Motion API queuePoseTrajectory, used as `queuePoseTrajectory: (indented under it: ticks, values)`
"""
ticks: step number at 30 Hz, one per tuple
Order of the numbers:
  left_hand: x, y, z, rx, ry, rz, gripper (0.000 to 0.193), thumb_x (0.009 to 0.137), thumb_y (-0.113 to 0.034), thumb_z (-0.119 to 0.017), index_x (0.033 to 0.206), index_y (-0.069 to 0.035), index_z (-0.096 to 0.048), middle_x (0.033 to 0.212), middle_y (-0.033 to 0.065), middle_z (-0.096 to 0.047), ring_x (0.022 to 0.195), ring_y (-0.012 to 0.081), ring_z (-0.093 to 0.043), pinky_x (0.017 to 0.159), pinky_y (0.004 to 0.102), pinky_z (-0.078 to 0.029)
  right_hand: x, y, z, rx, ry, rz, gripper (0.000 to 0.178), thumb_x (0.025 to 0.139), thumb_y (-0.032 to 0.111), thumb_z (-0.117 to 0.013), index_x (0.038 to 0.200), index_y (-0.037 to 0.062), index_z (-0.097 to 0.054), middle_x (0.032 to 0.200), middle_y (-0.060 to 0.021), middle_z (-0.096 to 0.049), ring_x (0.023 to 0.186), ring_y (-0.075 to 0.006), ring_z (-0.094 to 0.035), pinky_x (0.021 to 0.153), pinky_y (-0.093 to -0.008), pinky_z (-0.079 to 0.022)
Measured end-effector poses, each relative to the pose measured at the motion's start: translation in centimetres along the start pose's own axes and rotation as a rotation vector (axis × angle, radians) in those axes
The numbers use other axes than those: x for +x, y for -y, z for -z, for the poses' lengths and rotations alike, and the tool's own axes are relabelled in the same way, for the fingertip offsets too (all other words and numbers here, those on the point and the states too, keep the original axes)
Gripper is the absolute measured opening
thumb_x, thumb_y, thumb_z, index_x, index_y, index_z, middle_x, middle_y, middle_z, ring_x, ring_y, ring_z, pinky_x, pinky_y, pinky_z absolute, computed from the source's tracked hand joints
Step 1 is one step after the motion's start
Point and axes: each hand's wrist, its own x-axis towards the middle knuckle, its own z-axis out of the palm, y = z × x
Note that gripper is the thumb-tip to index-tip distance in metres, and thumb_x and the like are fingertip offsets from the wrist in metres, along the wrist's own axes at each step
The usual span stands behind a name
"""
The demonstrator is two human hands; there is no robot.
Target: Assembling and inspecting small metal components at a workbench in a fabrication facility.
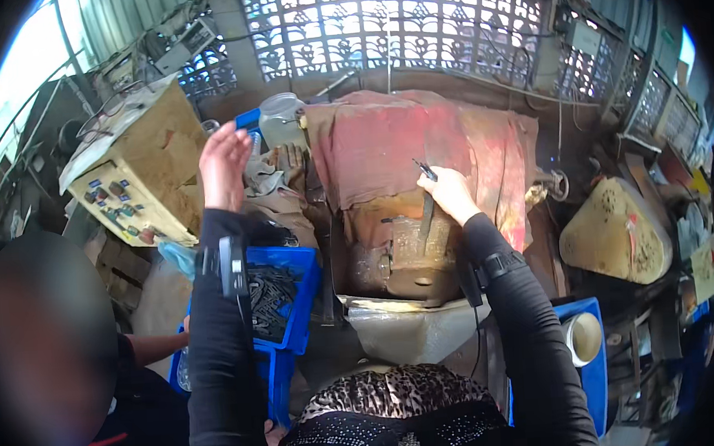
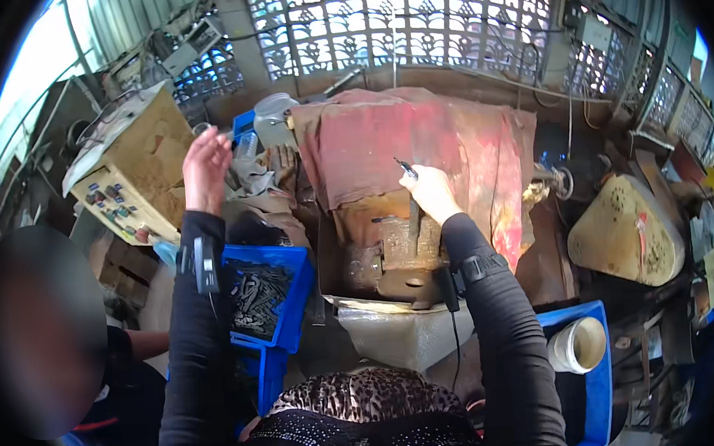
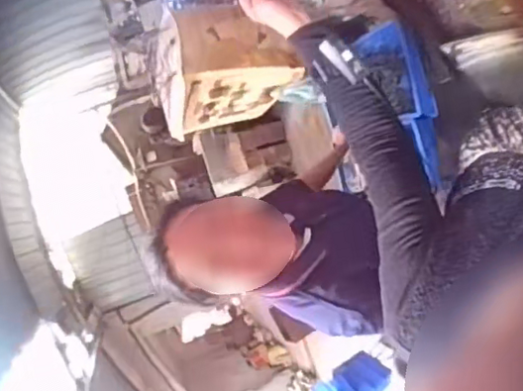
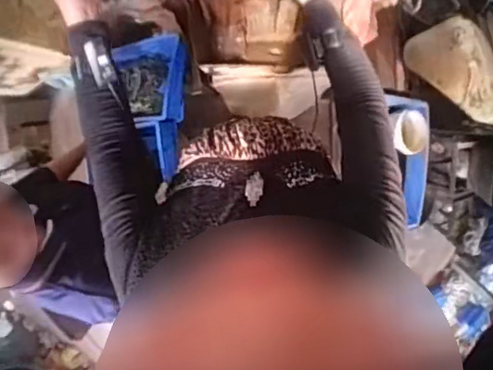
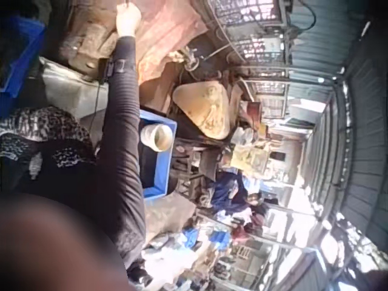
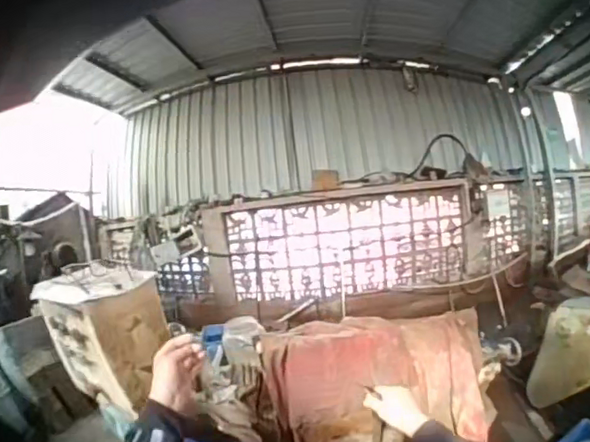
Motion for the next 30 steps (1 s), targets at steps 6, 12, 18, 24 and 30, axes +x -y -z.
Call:
queuePoseTrajectory:
  ticks: [6, 12, 18, 24, 30]
  values:
    - [2.1, -2.9, -1.6, -0.074, 0.013, -0.069, 0.029, 0.087, -0.007, -0.055, 0.116, -0.002, -0.058, 0.097, 0.0111, -0.068, 0.087, 0.0207, -0.067, 0.079, 0.0306, -0.052, 2.2, -1.9, -2.5, 0.044, 0.018, 0.026, 0.02, 0.081, 0.022, -0.068, 0.089, 0.003, -0.067, 0.076, -0.0087, -0.066, 0.074, -0.0173, -0.062, 0.071, -0.0323, -0.048]
    - [3.3, -3.1, -0.9, -0.089, 0.03, 0.009, 0.015, 0.086, -0.005, -0.054, 0.1, -0.004, -0.059, 0.084, 0.0078, -0.065, 0.07, 0.0172, -0.061, 0.064, 0.0271, -0.05, 5.8, -4.4, -2.8, 0.157, 0.024, 0.071, 0.017, 0.084, 0.02, -0.065, 0.083, 0.0027, -0.065, 0.07, -0.002, -0.061, 0.068, -0.0105, -0.055, 0.065, -0.0295, -0.045]
    - [3.3, 0.9, -2.6, -0.045, 0.131, 0.142, 0.012, 0.088, -0.011, -0.052, 0.096, -0.007, -0.059, 0.09, 0.0047, -0.063, 0.081, 0.0138, -0.06, 0.063, 0.0259, -0.043, 5.5, -6.9, -1.3, 0.018, 0.022, 0.167, 0.027, 0.081, 0.03, -0.067, 0.088, 0.0045, -0.07, 0.085, -0.0118, -0.07, 0.082, -0.026, -0.066, 0.075, -0.0371, -0.05]
    - [6.7, -1.0, -0.9, 0.132, 0.099, 0.086, 0.028, 0.09, -0.011, -0.058, 0.117, -0.003, -0.059, 0.102, 0.0069, -0.066, 0.094, 0.0176, -0.064, 0.083, 0.0307, -0.051, 6.6, -2.7, 5.5, 0.893, -0.069, -0.284, 0.015, 0.086, 0.017, -0.069, 0.084, 0.0022, -0.064, 0.065, 0.0004, -0.055, 0.049, -0.0125, -0.049, 0.045, -0.0288, -0.041]
    - [8.8, -1.9, -4.2, 0.271, 0.154, -0.041, 0.029, 0.088, -0.006, -0.057, 0.116, -0.001, -0.059, 0.1, 0.008, -0.067, 0.088, 0.0159, -0.065, 0.077, 0.0264, -0.051, 8.3, -1.6, 20.7, 1.34, -0.292, -0.261, 0.019, 0.091, 0.014, -0.062, 0.078, 0.0045, -0.052, 0.059, 0.0032, -0.045, 0.043, -0.0093, -0.038, 0.04, -0.0225, -0.032]
